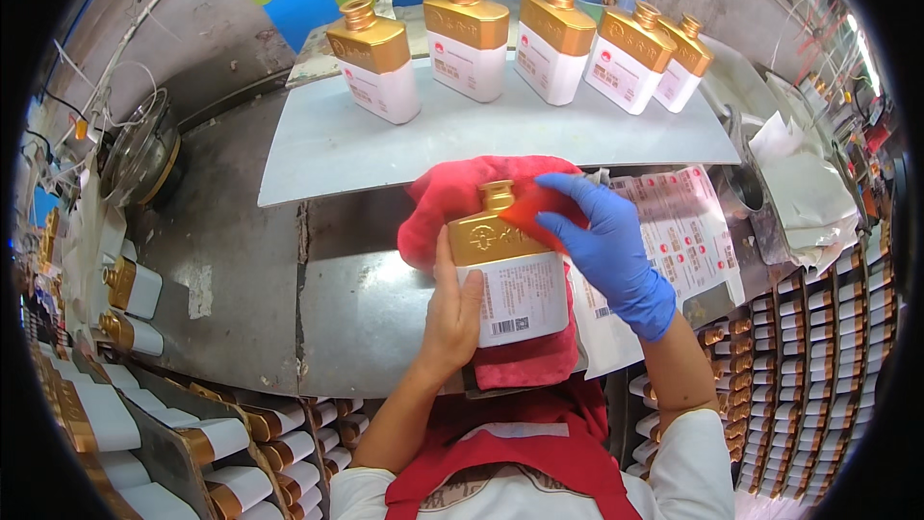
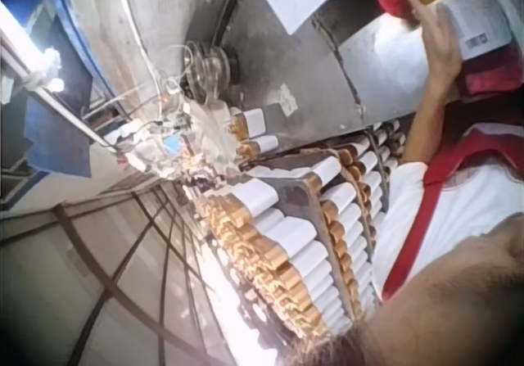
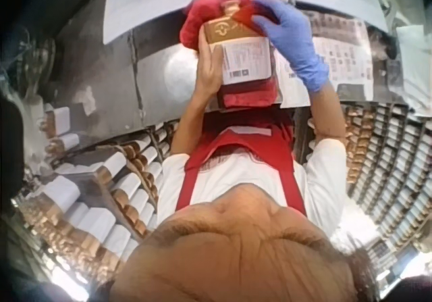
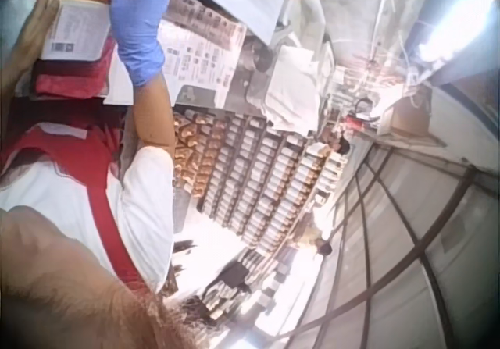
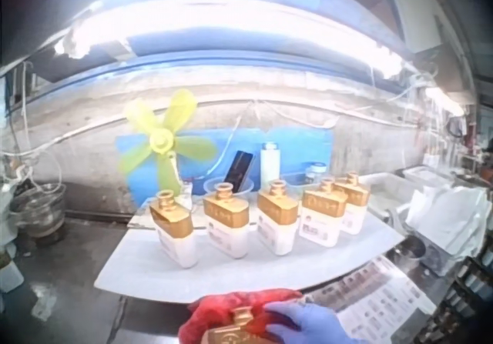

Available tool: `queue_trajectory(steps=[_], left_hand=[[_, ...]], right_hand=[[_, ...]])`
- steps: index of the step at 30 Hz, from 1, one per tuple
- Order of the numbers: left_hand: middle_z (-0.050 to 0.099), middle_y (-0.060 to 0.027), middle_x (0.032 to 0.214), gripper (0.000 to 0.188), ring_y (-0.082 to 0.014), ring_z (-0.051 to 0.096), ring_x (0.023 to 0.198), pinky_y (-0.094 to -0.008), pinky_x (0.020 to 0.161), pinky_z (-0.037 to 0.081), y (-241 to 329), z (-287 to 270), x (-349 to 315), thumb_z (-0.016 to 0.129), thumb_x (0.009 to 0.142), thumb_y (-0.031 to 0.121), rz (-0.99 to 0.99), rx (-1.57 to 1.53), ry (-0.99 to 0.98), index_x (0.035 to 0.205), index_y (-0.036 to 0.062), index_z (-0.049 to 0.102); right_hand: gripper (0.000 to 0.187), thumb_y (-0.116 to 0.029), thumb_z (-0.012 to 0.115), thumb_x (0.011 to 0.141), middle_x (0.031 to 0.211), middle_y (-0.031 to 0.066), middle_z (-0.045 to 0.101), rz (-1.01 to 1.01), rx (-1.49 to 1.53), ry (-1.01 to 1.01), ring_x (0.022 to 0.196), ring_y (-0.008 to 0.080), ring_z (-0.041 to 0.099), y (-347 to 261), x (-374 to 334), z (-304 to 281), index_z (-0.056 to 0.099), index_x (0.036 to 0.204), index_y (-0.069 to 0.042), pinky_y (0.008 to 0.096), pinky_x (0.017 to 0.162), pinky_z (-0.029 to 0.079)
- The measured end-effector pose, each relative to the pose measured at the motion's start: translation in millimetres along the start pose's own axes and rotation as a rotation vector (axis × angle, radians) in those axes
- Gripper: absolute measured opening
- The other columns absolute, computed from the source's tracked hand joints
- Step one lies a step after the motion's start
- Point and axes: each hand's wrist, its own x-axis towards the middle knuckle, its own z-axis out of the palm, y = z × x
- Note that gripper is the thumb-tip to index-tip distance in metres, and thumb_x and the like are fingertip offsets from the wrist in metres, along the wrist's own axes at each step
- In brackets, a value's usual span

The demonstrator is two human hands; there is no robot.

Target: The person picks up gold and white bottles from a table and applies labels to them. They use a red cloth to hold the bottle while peeling the backing from a label sheet and smoothing the label onto the bottle surface. The person handles the bottles one at a time, placing finished units on a nearby shelf.

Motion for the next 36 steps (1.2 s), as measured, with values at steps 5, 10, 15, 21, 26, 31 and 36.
queue_trajectory(steps=[5, 10, 15, 21, 26, 31, 36], left_hand=[[0.036, -0.0232, 0.138, 0.063, -0.0287, 0.04, 0.125, -0.0337, 0.104, 0.03, -14.5, -5.2, -4.9, 0.036, 0.099, 0.023, -0.025, -0.121, -0.002, 0.145, -0.0044, 0.003], [0.032, -0.0219, 0.141, 0.064, -0.027, 0.034, 0.13, -0.032, 0.107, 0.025, -4.0, -11.7, -3.5, 0.036, 0.099, 0.026, -0.051, -0.17, -0.045, 0.144, -0.0058, 0.003], [0.033, -0.0211, 0.141, 0.063, -0.0258, 0.035, 0.129, -0.0314, 0.106, 0.025, -11.5, -8.5, -4.5, 0.036, 0.099, 0.027, -0.017, -0.114, -0.029, 0.145, -0.0051, 0.006], [0.039, -0.0195, 0.135, 0.07, -0.0221, 0.047, 0.117, -0.0332, 0.101, 0.034, -11.3, -28.6, -31.0, 0.047, 0.096, 0.027, -0.214, -0.3, -0.063, 0.146, -0.0018, 0.008], [0.033, -0.0181, 0.142, 0.1, -0.0266, 0.044, 0.122, -0.039, 0.103, 0.033, -27.7, -43.7, -56.2, 0.075, 0.075, 0.031, -0.032, -0.157, -0.233, 0.145, -0.0021, 0.013], [0.032, -0.0184, 0.143, 0.111, -0.029, 0.042, 0.124, -0.0403, 0.103, 0.034, -21.7, -39.1, -62.4, 0.085, 0.064, 0.027, 0.0, 0.004, -0.217, 0.145, -0.0012, 0.014], [0.028, -0.0191, 0.144, 0.111, -0.0301, 0.039, 0.126, -0.0411, 0.102, 0.035, -21.0, -45.1, -65.7, 0.085, 0.063, 0.027, -0.002, -0.037, -0.191, 0.145, -0.0002, 0.015]], right_hand=[[0.033, -0.002, 0.068, 0.07, 0.092, -0.0001, 0.066, -0.507, -0.399, 0.031, 0.074, 0.0181, 0.056, 1.0, -37.2, -2.6, 0.067, 0.099, -0.018, 0.0314, 0.067, 0.045], [0.025, -0.006, 0.069, 0.071, 0.085, 0.0011, 0.066, -0.462, -0.29, -0.335, 0.07, 0.0196, 0.06, -14.7, -101.2, -11.6, 0.068, 0.092, -0.019, 0.0318, 0.064, 0.046], [0.023, -0.005, 0.067, 0.075, 0.083, 0.0061, 0.064, -0.175, -0.154, -0.04, 0.07, 0.0229, 0.058, -2.3, -17.8, -4.2, 0.064, 0.097, -0.011, 0.0335, 0.066, 0.046], [0.025, -0.001, 0.068, 0.072, 0.083, 0.0043, 0.064, -0.472, -0.204, -0.143, 0.075, 0.0232, 0.06, 8.9, -77.9, 12.0, 0.066, 0.092, -0.016, 0.0347, 0.065, 0.048], [0.029, 0.002, 0.071, 0.067, 0.088, 0.0067, 0.067, -0.28, -0.12, -0.262, 0.079, 0.0244, 0.064, -14.4, -85.4, -1.9, 0.066, 0.091, -0.013, 0.0317, 0.068, 0.05], [0.023, -0.002, 0.068, 0.071, 0.085, 0.0041, 0.063, -0.492, -0.222, 0.032, 0.074, 0.0223, 0.058, -1.8, -15.8, 19.6, 0.065, 0.091, -0.011, 0.0323, 0.067, 0.045], [0.028, -0.011, 0.066, 0.073, 0.1, 0.0027, 0.064, -0.466, -0.266, -0.511, 0.084, 0.0219, 0.062, -22.6, -115.9, 11.0, 0.066, 0.101, -0.016, 0.0333, 0.072, 0.05]])
